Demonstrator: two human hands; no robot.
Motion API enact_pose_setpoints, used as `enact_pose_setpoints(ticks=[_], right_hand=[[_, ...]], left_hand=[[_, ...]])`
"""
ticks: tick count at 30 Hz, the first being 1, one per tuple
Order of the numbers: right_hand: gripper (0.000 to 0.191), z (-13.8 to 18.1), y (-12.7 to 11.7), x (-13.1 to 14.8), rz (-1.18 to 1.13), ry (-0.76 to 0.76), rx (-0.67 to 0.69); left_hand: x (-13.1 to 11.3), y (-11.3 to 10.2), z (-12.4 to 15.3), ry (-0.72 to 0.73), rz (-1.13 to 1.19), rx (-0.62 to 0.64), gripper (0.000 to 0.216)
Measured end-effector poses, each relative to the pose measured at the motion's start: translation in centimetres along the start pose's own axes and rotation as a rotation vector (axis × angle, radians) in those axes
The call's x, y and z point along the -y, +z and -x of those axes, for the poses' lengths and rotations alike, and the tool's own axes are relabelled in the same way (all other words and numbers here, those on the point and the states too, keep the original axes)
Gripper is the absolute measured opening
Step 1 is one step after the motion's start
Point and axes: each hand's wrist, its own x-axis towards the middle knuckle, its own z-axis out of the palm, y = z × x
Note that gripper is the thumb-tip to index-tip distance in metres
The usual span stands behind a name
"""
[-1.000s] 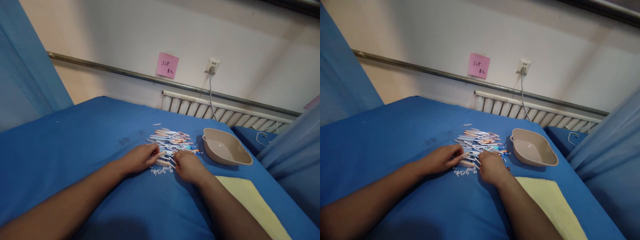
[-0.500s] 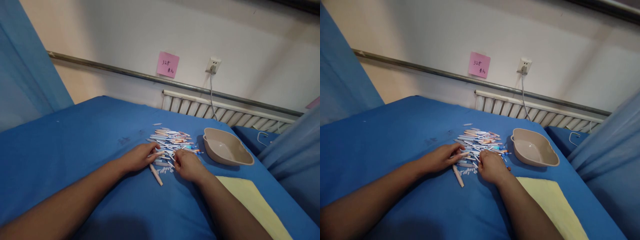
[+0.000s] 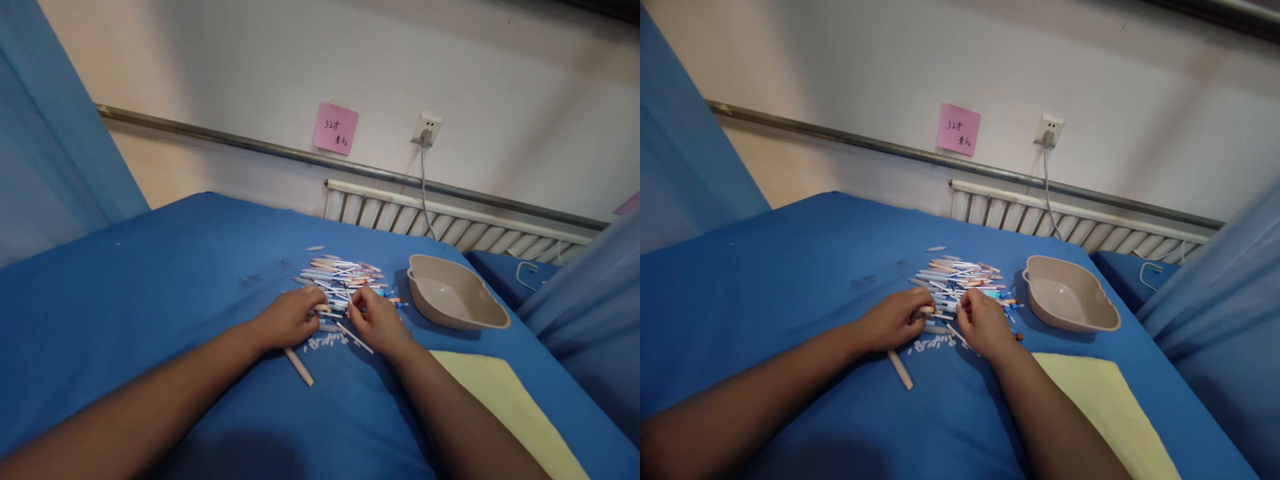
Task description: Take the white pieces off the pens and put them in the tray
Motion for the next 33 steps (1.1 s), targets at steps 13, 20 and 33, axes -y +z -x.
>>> enact_pose_setpoints(ticks=[13,20,33], right_hand=[[0.011,-0.5,0.7,0.1,-0.273,0.069,-0.102],[0.017,-1.0,1.6,-0.5,-0.574,0.188,-0.165],[0.027,-1.6,0.5,-1.0,-0.973,0.351,-0.187]], left_hand=[[-0.8,0.6,-2.4,-0.008,-0.206,0.174,0.011],[-0.8,0.9,-2.7,0.034,-0.274,0.194,0.009],[1.4,1.1,-1.9,-0.069,0.203,-0.029,0.020]])
